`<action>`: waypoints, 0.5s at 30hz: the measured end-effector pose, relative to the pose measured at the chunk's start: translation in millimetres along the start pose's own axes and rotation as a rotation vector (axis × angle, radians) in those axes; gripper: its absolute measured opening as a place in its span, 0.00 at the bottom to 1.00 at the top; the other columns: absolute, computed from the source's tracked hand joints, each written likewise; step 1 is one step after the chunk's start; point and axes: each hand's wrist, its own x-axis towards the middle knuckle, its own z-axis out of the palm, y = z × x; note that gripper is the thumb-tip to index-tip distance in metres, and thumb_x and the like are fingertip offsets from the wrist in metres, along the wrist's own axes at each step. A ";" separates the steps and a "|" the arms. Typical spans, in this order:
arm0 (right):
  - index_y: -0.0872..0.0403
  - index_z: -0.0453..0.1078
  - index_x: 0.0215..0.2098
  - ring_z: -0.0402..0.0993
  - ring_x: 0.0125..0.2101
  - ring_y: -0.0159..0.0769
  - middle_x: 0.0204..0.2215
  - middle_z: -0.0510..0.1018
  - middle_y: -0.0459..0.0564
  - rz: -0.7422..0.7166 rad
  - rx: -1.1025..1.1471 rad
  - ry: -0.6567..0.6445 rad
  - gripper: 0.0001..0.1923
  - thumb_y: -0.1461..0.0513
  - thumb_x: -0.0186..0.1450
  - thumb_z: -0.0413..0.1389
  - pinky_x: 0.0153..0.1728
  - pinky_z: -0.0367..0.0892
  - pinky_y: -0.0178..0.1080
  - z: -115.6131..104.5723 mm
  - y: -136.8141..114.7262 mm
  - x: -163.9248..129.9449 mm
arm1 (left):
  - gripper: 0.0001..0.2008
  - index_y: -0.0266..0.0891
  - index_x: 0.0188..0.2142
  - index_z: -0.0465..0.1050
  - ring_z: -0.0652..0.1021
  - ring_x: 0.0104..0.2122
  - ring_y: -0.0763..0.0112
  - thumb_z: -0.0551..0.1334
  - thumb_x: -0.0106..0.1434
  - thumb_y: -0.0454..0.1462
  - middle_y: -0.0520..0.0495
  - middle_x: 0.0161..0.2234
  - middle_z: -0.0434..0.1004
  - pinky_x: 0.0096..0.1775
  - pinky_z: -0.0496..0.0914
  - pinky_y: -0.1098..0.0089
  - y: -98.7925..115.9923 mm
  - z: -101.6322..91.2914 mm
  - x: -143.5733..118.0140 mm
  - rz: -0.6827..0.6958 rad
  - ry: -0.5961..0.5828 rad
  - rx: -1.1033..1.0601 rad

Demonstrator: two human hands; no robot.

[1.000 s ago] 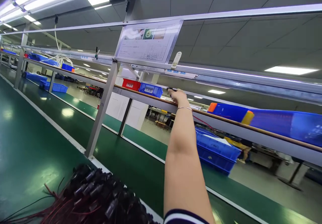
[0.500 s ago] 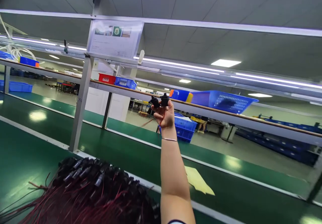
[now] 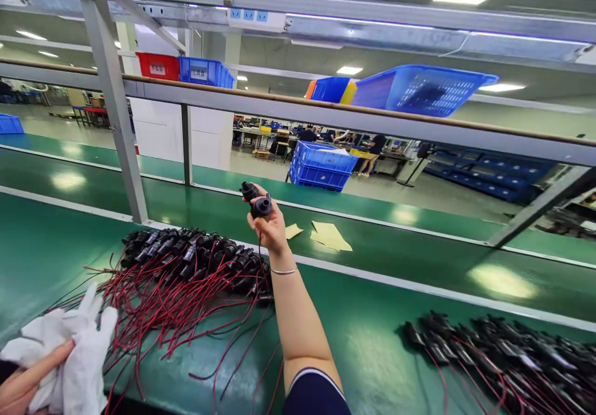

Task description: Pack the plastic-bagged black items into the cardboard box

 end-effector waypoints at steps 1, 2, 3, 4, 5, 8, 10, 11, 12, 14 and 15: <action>0.46 0.77 0.42 0.75 0.48 0.46 0.65 0.67 0.53 -0.014 -0.021 0.000 0.24 0.44 0.54 0.73 0.22 0.66 0.37 -1.9 -1.1 -3.3 | 0.33 0.60 0.47 0.81 0.67 0.67 0.57 0.80 0.38 0.46 0.66 0.59 0.76 0.46 0.77 0.73 -0.7 6.0 -3.0 -0.031 0.020 -0.024; 0.46 0.76 0.42 0.75 0.47 0.46 0.65 0.67 0.53 -0.021 -0.053 0.003 0.24 0.45 0.54 0.73 0.25 0.70 0.39 -4.2 -2.3 -6.5 | 0.38 0.59 0.51 0.80 0.68 0.66 0.56 0.80 0.36 0.45 0.64 0.60 0.75 0.45 0.78 0.73 -0.8 12.0 -6.7 -0.055 0.035 -0.034; 0.47 0.76 0.41 0.75 0.47 0.46 0.65 0.66 0.53 -0.024 -0.096 0.012 0.24 0.45 0.53 0.74 0.29 0.73 0.41 -6.6 -3.9 -9.7 | 0.43 0.58 0.54 0.78 0.68 0.66 0.54 0.81 0.34 0.44 0.62 0.61 0.75 0.45 0.78 0.72 -0.9 17.8 -11.0 -0.079 0.035 -0.032; 0.47 0.76 0.40 0.75 0.47 0.47 0.65 0.66 0.53 -0.021 -0.143 0.025 0.24 0.46 0.53 0.74 0.32 0.76 0.43 -8.8 -5.9 -13.0 | 0.47 0.57 0.57 0.77 0.67 0.67 0.51 0.81 0.32 0.42 0.59 0.61 0.74 0.48 0.79 0.69 -1.1 23.5 -15.2 -0.106 0.021 -0.023; 0.47 0.76 0.40 0.76 0.48 0.47 0.65 0.66 0.53 -0.014 -0.189 0.039 0.24 0.46 0.52 0.74 0.36 0.77 0.45 -10.7 -8.3 -16.5 | 0.52 0.56 0.60 0.74 0.66 0.67 0.47 0.82 0.30 0.40 0.56 0.62 0.73 0.51 0.78 0.65 -1.9 29.0 -19.0 -0.130 -0.008 -0.001; 0.47 0.75 0.39 0.75 0.52 0.51 0.66 0.66 0.53 0.007 -0.292 0.074 0.24 0.46 0.52 0.75 0.45 0.78 0.51 -15.0 -18.1 -27.9 | 0.61 0.49 0.65 0.69 0.65 0.67 0.41 0.83 0.28 0.36 0.46 0.64 0.72 0.59 0.74 0.58 -10.9 44.3 -22.9 -0.179 -0.148 0.078; 0.47 0.75 0.38 0.70 0.60 0.54 0.65 0.67 0.53 0.003 -0.326 0.093 0.23 0.47 0.53 0.75 0.54 0.74 0.55 -18.1 -25.4 -35.8 | 0.60 0.46 0.67 0.66 0.66 0.67 0.43 0.84 0.33 0.39 0.42 0.64 0.72 0.63 0.70 0.57 -23.0 54.6 -18.2 -0.216 -0.275 0.097; 0.48 0.75 0.38 0.67 0.63 0.55 0.64 0.68 0.54 -0.003 -0.340 0.104 0.23 0.48 0.53 0.75 0.59 0.70 0.57 -20.3 -28.8 -39.8 | 0.57 0.45 0.68 0.65 0.67 0.66 0.45 0.84 0.38 0.40 0.42 0.64 0.72 0.65 0.68 0.58 -30.4 60.4 -14.3 -0.228 -0.335 0.105; 0.48 0.75 0.39 0.65 0.64 0.54 0.63 0.69 0.55 -0.008 -0.354 0.118 0.23 0.48 0.53 0.75 0.62 0.66 0.57 -22.9 -32.0 -43.9 | 0.54 0.44 0.67 0.65 0.69 0.66 0.48 0.83 0.42 0.41 0.41 0.63 0.73 0.66 0.66 0.58 -38.4 66.8 -9.8 -0.228 -0.378 0.117; 0.49 0.75 0.39 0.64 0.65 0.54 0.63 0.69 0.57 -0.002 -0.390 0.150 0.23 0.47 0.54 0.75 0.65 0.62 0.57 -29.4 -37.7 -52.5 | 0.46 0.41 0.66 0.67 0.71 0.65 0.51 0.80 0.49 0.40 0.40 0.62 0.74 0.68 0.63 0.58 -54.4 81.9 -0.7 -0.194 -0.434 0.158; 0.49 0.75 0.40 0.64 0.65 0.54 0.63 0.69 0.58 0.007 -0.411 0.166 0.24 0.47 0.54 0.75 0.65 0.62 0.57 -33.1 -40.3 -57.0 | 0.42 0.40 0.64 0.69 0.71 0.64 0.52 0.79 0.52 0.39 0.40 0.62 0.74 0.69 0.62 0.58 -61.7 90.4 3.5 -0.166 -0.460 0.188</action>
